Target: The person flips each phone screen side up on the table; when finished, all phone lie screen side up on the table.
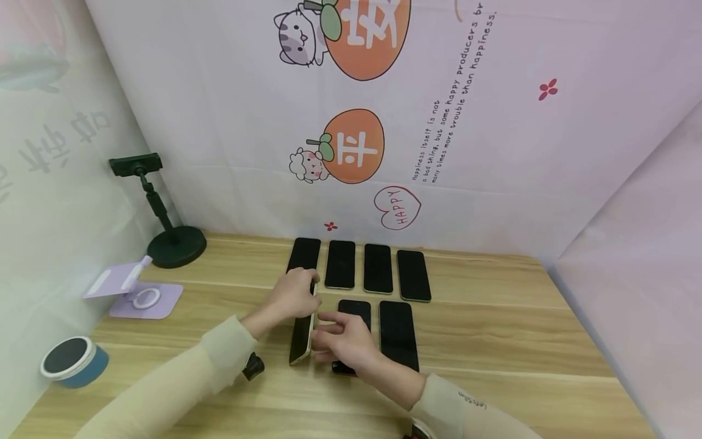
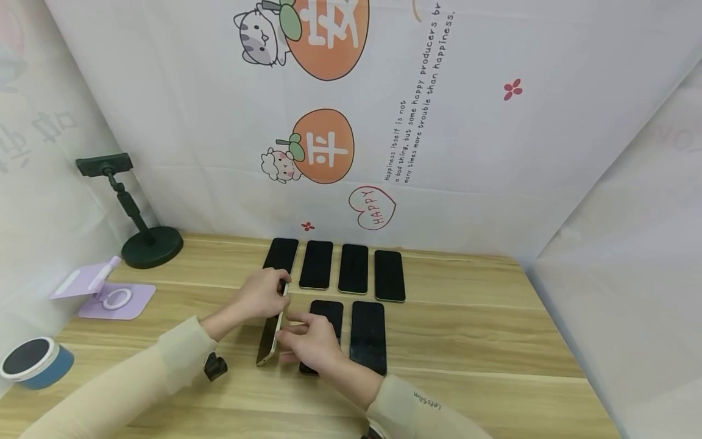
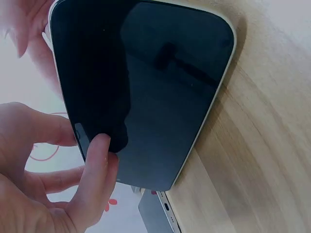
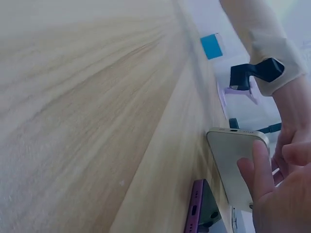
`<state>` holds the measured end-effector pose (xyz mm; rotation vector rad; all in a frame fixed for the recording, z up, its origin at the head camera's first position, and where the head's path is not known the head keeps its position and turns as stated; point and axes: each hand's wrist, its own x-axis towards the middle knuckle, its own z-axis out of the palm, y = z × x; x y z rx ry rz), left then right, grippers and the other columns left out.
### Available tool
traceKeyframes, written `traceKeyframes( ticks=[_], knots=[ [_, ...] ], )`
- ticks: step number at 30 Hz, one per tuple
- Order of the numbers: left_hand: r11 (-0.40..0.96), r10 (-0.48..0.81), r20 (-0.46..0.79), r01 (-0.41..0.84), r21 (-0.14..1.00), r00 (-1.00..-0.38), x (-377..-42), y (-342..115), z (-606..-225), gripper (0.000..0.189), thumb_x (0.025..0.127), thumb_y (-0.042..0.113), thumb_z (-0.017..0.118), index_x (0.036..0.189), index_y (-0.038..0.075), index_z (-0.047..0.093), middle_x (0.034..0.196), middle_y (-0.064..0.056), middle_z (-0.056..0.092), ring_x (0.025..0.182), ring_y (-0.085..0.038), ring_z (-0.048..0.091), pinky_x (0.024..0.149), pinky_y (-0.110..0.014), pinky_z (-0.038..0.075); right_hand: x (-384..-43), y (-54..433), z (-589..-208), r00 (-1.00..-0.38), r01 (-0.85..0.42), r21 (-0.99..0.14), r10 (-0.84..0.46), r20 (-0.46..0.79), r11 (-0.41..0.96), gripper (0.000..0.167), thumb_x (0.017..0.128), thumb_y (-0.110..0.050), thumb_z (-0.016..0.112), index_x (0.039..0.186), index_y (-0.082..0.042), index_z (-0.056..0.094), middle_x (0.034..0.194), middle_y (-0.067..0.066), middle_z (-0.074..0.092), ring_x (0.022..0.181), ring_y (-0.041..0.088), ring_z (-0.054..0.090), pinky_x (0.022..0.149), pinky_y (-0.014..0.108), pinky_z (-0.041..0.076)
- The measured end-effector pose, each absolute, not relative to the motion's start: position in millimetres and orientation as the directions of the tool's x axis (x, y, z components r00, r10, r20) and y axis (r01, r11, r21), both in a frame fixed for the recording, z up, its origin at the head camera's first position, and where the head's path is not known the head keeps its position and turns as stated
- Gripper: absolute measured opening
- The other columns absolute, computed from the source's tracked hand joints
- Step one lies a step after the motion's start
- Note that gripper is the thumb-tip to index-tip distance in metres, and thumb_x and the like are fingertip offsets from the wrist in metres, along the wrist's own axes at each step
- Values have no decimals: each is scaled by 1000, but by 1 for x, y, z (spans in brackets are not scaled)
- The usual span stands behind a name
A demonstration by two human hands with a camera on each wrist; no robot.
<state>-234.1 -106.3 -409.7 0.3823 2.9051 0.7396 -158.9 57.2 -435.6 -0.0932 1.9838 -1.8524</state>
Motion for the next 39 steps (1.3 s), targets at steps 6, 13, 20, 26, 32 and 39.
traceKeyframes(
  ticks=[6, 13, 20, 26, 32, 39],
  knots=[
    [867, 258, -50, 209, 453, -965, -235, -100, -412, 39, 90, 15, 71, 126, 0, 67, 121, -19, 68, 104, -34, 65, 89, -48, 56, -157, 51, -439, -927, 199, -970, -295, -233, 141, 51, 93, -5, 74, 140, 10, 59, 129, 32, 69, 105, 32, 78, 76, 35, 66],
    [869, 267, -33, 226, 441, -963, -238, -96, -411, 35, 90, 13, 72, 122, -1, 68, 116, -18, 68, 103, -34, 65, 91, -50, 56, -161, 49, -436, -947, 160, -973, -251, -199, 168, 47, 91, -2, 74, 134, 13, 61, 126, 34, 69, 102, 33, 78, 72, 31, 66],
    [862, 272, -67, 212, 460, -960, -238, -91, -415, 29, 92, 11, 71, 119, 1, 68, 113, -17, 68, 102, -34, 66, 92, -52, 56, -164, 51, -439, -948, 180, -956, -218, -232, 234, 41, 89, 3, 75, 127, 15, 65, 105, 24, 79, 81, 25, 80, 68, 31, 65],
    [855, 281, -38, 233, 463, -959, -234, -100, -418, 30, 92, 13, 73, 121, 3, 69, 113, -16, 69, 100, -32, 68, 88, -49, 58, -165, 52, -440, -946, 182, -951, -219, -238, 249, 45, 88, 5, 74, 131, 14, 63, 107, 24, 78, 87, 27, 80, 67, 30, 65],
    [850, 385, -75, 321, 417, -920, -223, -130, -423, 57, 87, 18, 83, 138, 3, 61, 132, -21, 62, 120, -39, 60, 101, -54, 54, -161, 52, -442, -946, 140, -945, -241, -215, 294, 56, 88, 6, 74, 142, 8, 58, 110, 23, 78, 85, 26, 80, 65, 30, 65],
    [757, 614, -218, 489, 433, -758, -219, -164, -426, 111, 73, 34, 95, 163, 17, 33, 165, -27, 28, 150, -52, 27, 118, -76, 29, -157, 51, -447, -951, 49, -921, -264, -162, 387, 55, 87, 4, 74, 141, 3, 61, 118, 26, 76, 72, 20, 78, 62, 28, 63]
  ],
)
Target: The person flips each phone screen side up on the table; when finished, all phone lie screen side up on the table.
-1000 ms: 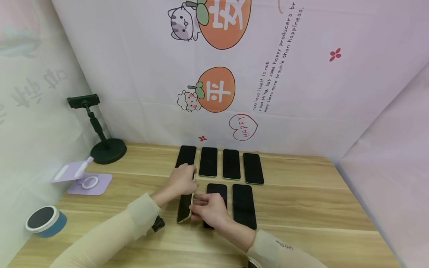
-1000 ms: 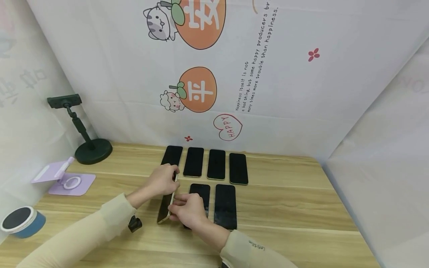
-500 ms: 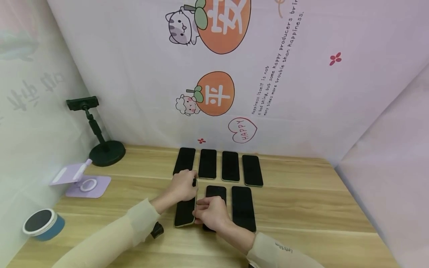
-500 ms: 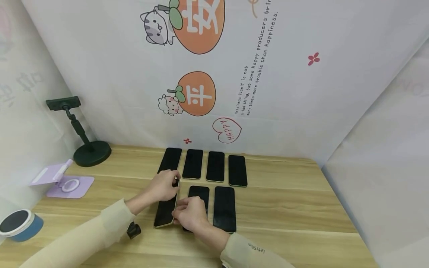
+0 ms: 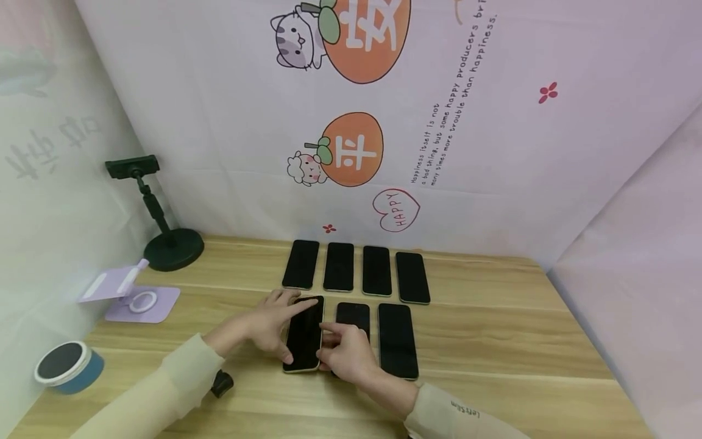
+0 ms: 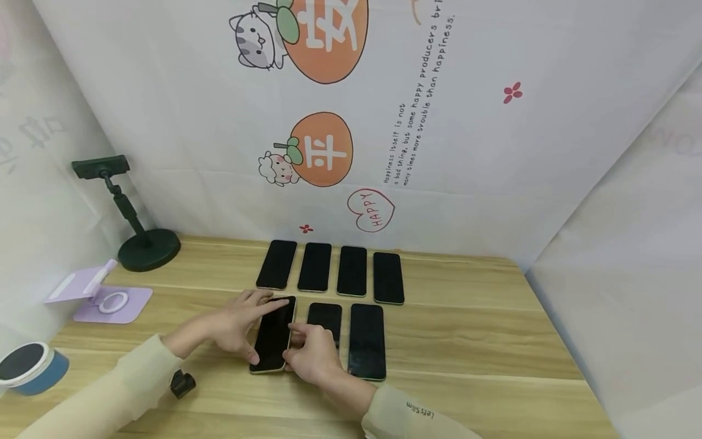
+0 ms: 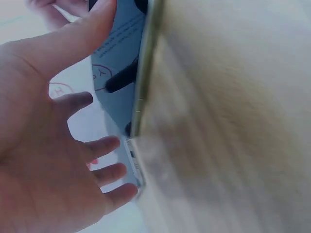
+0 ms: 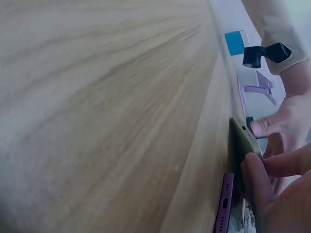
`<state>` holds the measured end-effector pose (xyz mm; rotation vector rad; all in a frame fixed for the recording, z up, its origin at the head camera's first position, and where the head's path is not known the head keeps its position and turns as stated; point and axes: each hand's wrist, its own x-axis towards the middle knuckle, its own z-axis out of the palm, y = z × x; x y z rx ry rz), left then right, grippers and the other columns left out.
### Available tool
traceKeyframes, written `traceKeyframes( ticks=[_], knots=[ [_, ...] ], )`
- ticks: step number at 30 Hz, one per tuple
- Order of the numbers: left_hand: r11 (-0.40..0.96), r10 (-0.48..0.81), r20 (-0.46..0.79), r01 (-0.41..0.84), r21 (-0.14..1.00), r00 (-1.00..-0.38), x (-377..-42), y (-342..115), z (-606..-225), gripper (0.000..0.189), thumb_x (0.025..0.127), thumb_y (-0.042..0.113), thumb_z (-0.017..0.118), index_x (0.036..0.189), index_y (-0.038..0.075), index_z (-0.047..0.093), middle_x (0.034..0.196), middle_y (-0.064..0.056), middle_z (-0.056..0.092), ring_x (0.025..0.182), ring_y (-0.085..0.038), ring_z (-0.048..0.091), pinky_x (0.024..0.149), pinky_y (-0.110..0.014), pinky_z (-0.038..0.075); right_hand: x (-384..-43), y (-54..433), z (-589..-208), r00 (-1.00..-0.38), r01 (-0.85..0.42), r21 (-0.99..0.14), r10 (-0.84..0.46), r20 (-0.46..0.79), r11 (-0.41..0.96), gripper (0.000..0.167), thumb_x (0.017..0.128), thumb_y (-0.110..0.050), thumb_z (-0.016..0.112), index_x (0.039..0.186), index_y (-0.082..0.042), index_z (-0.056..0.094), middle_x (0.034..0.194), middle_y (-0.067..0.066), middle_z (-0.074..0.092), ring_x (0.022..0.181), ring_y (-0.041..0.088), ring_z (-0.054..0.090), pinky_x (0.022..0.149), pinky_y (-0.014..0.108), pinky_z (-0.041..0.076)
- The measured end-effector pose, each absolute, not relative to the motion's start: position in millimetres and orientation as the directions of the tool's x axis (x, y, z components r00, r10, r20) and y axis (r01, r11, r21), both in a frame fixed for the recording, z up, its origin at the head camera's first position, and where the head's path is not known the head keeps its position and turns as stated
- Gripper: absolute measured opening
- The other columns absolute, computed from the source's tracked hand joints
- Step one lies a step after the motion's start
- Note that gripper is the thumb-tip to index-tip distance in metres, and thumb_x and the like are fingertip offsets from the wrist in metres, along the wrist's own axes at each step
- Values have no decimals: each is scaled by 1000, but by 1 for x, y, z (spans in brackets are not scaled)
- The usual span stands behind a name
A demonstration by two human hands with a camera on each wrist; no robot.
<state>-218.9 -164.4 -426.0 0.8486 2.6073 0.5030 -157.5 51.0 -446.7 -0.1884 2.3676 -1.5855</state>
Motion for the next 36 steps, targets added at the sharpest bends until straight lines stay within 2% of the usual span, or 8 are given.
traceKeyframes(
  ticks=[3, 8, 15, 17, 20, 24, 29, 36],
  knots=[
    [756, 623, -241, 492, 432, -744, -217, -166, -427, 110, 72, 35, 95, 162, 19, 35, 166, -27, 27, 152, -54, 23, 119, -79, 23, -157, 52, -448, -946, -35, -875, -297, -126, 483, 54, 85, 1, 75, 137, 5, 63, 101, 17, 79, 67, 11, 71, 61, 23, 58],
    [746, 627, -227, 490, 451, -745, -216, -167, -431, 105, 73, 34, 95, 161, 19, 39, 166, -27, 28, 151, -58, 23, 118, -81, 22, -158, 52, -449, -919, -200, -759, -387, -74, 620, 42, 85, -4, 77, 126, 4, 72, 77, 2, 76, 63, -1, 60, 60, 17, 50],
    [740, 628, -224, 482, 470, -746, -216, -167, -433, 102, 72, 33, 96, 159, 20, 43, 167, -26, 26, 151, -58, 23, 117, -81, 22, -157, 51, -445, -860, -409, -547, -509, -36, 730, 29, 91, -14, 77, 117, -3, 79, 56, -4, 63, 42, -1, 41, 47, 17, 42],
    [735, 630, -218, 483, 476, -745, -216, -166, -433, 101, 72, 32, 96, 158, 20, 44, 167, -25, 26, 152, -57, 23, 116, -81, 23, -156, 51, -444, -848, -447, -489, -529, -35, 749, 28, 91, -17, 77, 116, -5, 79, 61, -1, 70, 44, 0, 49, 48, 17, 47],
    [732, 631, -213, 482, 481, -746, -216, -167, -433, 100, 72, 31, 96, 157, 20, 45, 168, -25, 25, 152, -57, 22, 116, -82, 22, -154, 50, -444, -824, -529, -359, -567, 0, 769, 26, 92, -22, 78, 115, -10, 81, 96, 6, 82, 77, 9, 74, 72, 29, 63],
    [725, 637, -204, 487, 486, -744, -218, -167, -435, 100, 72, 29, 96, 157, 18, 45, 168, -25, 25, 152, -57, 22, 115, -83, 21, -151, 51, -445, -763, -646, -98, -645, 40, 757, 31, 95, -33, 74, 122, -18, 79, 138, 7, 71, 120, 21, 69, 98, 39, 60],
    [735, 630, -207, 489, 469, -749, -222, -166, -437, 99, 74, 29, 95, 158, 16, 44, 170, -25, 24, 151, -60, 24, 116, -82, 22, -152, 54, -448, -712, -697, 82, -701, 38, 712, 38, 101, -39, 65, 134, -21, 71, 144, -1, 67, 128, 19, 65, 104, 37, 56],
    [749, 616, -234, 467, 471, -752, -224, -163, -436, 98, 76, 26, 93, 159, 14, 42, 171, -26, 21, 151, -63, 24, 118, -81, 19, -158, 55, -448, -720, -693, 70, -694, -9, 718, 40, 102, -39, 63, 137, -20, 69, 147, -1, 65, 133, 20, 63, 110, 39, 54]
  ],
)
